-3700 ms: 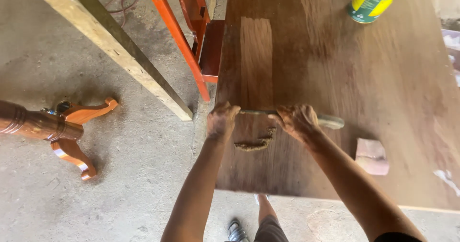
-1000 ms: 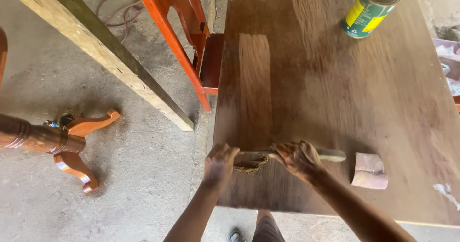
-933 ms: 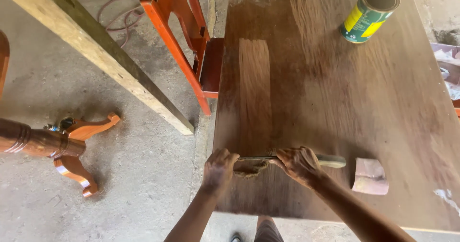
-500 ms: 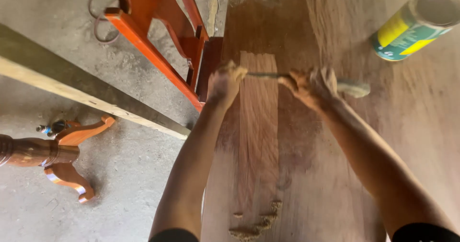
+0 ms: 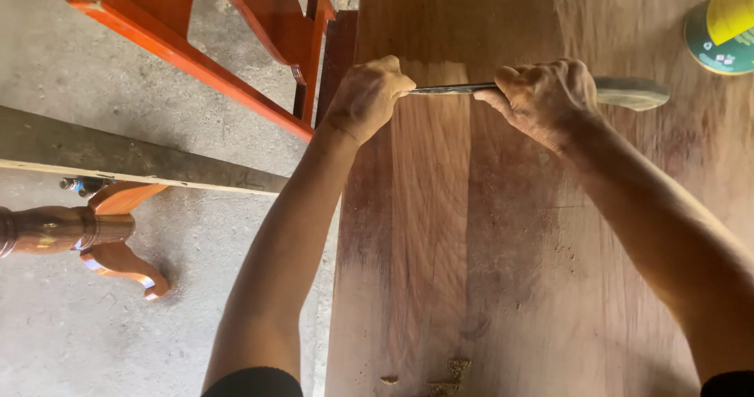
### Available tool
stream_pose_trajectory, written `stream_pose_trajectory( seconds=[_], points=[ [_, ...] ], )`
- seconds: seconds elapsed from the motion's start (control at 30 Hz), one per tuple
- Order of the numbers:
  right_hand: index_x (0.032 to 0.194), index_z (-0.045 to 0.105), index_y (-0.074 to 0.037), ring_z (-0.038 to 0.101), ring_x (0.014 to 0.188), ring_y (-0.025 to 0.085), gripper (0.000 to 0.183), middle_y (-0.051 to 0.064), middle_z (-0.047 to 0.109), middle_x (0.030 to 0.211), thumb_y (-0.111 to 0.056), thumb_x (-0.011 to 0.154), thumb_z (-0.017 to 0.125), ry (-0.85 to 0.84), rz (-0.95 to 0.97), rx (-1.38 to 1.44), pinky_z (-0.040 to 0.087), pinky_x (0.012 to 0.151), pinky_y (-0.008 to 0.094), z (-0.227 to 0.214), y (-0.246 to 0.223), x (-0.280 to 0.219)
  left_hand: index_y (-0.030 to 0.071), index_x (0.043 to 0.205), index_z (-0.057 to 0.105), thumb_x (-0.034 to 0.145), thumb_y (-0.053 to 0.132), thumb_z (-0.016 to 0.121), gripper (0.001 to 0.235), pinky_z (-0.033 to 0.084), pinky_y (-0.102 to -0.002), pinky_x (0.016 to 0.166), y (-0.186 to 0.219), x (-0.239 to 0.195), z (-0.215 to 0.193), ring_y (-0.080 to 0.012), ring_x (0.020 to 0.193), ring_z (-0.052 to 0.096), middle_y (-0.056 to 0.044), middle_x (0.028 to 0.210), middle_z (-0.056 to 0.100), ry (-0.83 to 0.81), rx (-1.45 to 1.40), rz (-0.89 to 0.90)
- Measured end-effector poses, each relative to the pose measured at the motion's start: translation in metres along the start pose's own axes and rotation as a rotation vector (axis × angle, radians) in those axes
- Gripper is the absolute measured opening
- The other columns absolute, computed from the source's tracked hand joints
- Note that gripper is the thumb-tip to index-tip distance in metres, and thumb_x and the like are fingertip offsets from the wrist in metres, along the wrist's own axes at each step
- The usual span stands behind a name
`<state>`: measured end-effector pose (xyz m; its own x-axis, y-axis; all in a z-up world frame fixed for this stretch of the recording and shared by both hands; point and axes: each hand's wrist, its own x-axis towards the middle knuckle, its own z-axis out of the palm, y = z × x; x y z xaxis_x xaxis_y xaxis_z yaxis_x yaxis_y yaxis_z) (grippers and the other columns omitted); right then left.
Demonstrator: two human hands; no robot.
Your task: The person scrapes a wooden table surface using a curved metal scraper to remove old finish or debris. They wipe the surface with a cloth and use their hand to clear away the scraped material. A can of wood sealer is visible on the table.
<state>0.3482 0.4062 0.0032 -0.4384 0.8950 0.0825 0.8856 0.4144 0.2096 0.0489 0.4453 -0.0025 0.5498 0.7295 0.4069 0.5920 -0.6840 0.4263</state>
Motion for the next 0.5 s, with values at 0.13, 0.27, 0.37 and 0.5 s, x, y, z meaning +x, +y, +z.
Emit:
stream_pose_trajectory(
  seconds=[0.13,0.27,0.37,0.5],
  points=[
    [0.073,0.052,-0.015,0.05,0.046,0.012,0.064,-0.003,0.054,0.055,-0.068,0.108,0.045,-0.017,-0.019,0.002,0.05,0.046,0.034,-0.001,-0.006,-0.009,0.006,0.094,0.079,0.096,-0.005,0.061,0.021,0.057,-0.029,0.055,-0.004,-0.021,0.013,-0.0173,0.065,0.063,-0.007,0.072,0.064,0.007,0.033,0.066],
    [0.073,0.052,-0.019,0.045,0.039,0.011,0.056,-0.004,0.049,0.05,-0.066,0.103,0.046,0.001,-0.04,-0.044,0.048,0.042,0.032,-0.015,-0.022,-0.022,0.006,0.09,0.077,0.1,-0.001,0.06,0.021,0.053,-0.03,0.053,0.016,-0.049,0.006,-0.0131,0.063,0.056,-0.005,0.068,0.059,-0.041,0.118,0.062],
    [0.077,0.053,-0.02,0.042,0.037,0.011,0.049,-0.004,0.045,0.051,-0.059,0.106,0.048,0.02,-0.067,0.055,0.045,0.037,0.031,-0.016,-0.03,-0.021,0.007,0.08,0.074,0.103,0.007,0.064,0.025,0.051,-0.033,0.052,0.015,-0.052,-0.007,-0.0143,0.064,0.056,-0.006,0.068,0.059,-0.068,0.172,-0.002],
    [0.08,0.054,-0.016,0.042,0.042,0.011,0.049,-0.004,0.048,0.058,-0.051,0.112,0.051,0.122,-0.055,0.171,0.044,0.037,0.032,0.007,-0.048,0.012,0.012,0.085,0.077,0.1,0.013,0.068,0.017,0.053,-0.032,0.056,-0.011,-0.05,-0.019,-0.018,0.071,0.061,-0.006,0.075,0.063,0.026,0.217,-0.099]
  ],
)
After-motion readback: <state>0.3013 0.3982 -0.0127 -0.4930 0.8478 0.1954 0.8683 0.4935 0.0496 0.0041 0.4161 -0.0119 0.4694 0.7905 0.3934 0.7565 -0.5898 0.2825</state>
